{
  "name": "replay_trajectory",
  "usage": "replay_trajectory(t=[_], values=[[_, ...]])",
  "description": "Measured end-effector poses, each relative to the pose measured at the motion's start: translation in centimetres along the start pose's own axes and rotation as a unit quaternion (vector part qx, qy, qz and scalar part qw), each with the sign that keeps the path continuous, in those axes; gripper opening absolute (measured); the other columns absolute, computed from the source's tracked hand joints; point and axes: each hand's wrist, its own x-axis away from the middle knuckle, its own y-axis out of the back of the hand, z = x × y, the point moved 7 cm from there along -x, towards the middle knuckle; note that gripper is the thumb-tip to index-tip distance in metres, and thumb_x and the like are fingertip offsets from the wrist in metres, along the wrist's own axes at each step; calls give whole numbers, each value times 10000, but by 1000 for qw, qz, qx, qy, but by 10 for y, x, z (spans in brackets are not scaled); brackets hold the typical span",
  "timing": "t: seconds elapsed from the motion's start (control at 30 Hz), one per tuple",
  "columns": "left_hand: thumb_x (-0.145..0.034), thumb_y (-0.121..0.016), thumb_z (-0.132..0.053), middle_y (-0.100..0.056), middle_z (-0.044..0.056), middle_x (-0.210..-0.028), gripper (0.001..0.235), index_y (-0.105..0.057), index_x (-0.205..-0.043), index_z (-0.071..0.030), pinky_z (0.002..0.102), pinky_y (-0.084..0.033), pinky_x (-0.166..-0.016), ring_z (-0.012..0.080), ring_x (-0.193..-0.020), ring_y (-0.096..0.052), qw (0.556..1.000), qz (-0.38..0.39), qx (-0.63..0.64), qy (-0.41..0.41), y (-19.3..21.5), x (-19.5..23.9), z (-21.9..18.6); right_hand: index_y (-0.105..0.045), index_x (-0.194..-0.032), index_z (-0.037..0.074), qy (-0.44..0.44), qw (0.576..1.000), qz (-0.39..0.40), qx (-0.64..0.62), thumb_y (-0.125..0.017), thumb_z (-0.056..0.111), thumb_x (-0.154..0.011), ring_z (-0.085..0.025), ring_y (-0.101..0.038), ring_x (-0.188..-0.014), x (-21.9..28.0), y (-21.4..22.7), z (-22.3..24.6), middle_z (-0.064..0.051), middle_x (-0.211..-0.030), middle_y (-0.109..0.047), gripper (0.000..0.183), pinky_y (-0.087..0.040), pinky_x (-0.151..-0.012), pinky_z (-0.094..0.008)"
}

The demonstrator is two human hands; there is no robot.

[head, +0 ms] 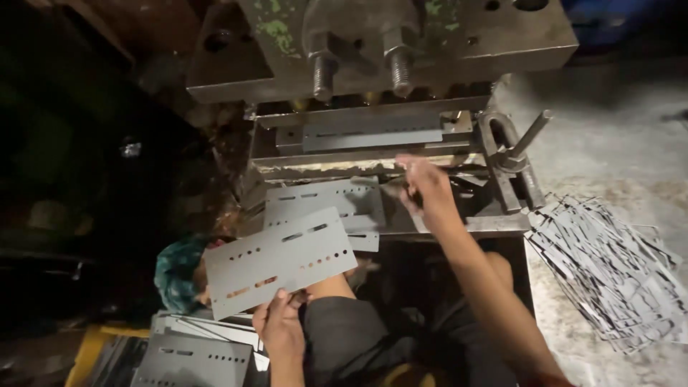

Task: Placing metal sheets into a fabrication machine and removing the processed parts.

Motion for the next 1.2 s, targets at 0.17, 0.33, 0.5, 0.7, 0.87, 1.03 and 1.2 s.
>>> replay_trajectory(t=[0.17,0.33,0.5,0.7,0.87,1.03,1.2], values=[[-993,-660,-40,-689,171,-1012,112,-641,-1028,64,461,-618,-732,312,-875,-704,999,47,-13,-20,-17,-28,3,-676,-936,11,44,997,-60,18,-538,266,-1051,-92,-468,-457,-37,6,4,-29,-589,-575,312,-303,-405,-242],[-967,-674,-63,-692,158,-904,119,-673,-964,55,425,-618,-749,291,-809,-700,996,63,43,47,-94,-86,42,-627,-821,-21,72,994,-83,17,-531,224,-1013,-133,-494,-436,61,23,0,-68,-577,-598,325,-325,-391,-272],[-976,-644,-332,-784,179,-881,377,-726,-1007,35,335,-645,-603,234,-683,-747,959,206,-186,54,-263,-125,59,-631,-660,-45,-36,998,-45,11,-501,334,-977,-182,-441,-285,161,105,-88,-125,-423,-577,511,-344,-313,-290],[-1027,-610,-358,-771,229,-875,470,-686,-1022,106,313,-613,-542,226,-654,-744,947,271,-153,74,-265,-152,113,-689,-573,-63,-105,980,-112,124,-483,379,-1019,-167,-432,-294,254,189,-145,-112,-398,-580,660,-318,-306,-291],[-1046,-534,-438,-786,214,-932,550,-684,-1127,85,296,-624,-544,225,-686,-753,903,344,-222,126,-269,-118,101,-682,-781,-39,-97,990,-98,12,-514,361,-959,-164,-515,-446,235,153,-111,-147,-583,-658,468,-385,-415,-295],[-1014,-538,-430,-758,243,-1086,595,-515,-1420,4,383,-670,-604,309,-816,-784,727,568,-175,344,-242,10,89,-682,-870,-52,-34,994,-94,-50,-542,332,-968,-191,-621,-570,198,136,-94,-172,-681,-670,420,-474,-515,-312],[-1056,-621,-281,-682,307,-1255,623,-448,-1543,67,412,-663,-738,399,-1027,-746,735,523,-73,425,-217,51,77,-706,-975,43,-31,975,-218,41,-525,326,-935,-126,-641,-661,172,150,-79,-57,-802,-705,338,-491,-595,-257]])
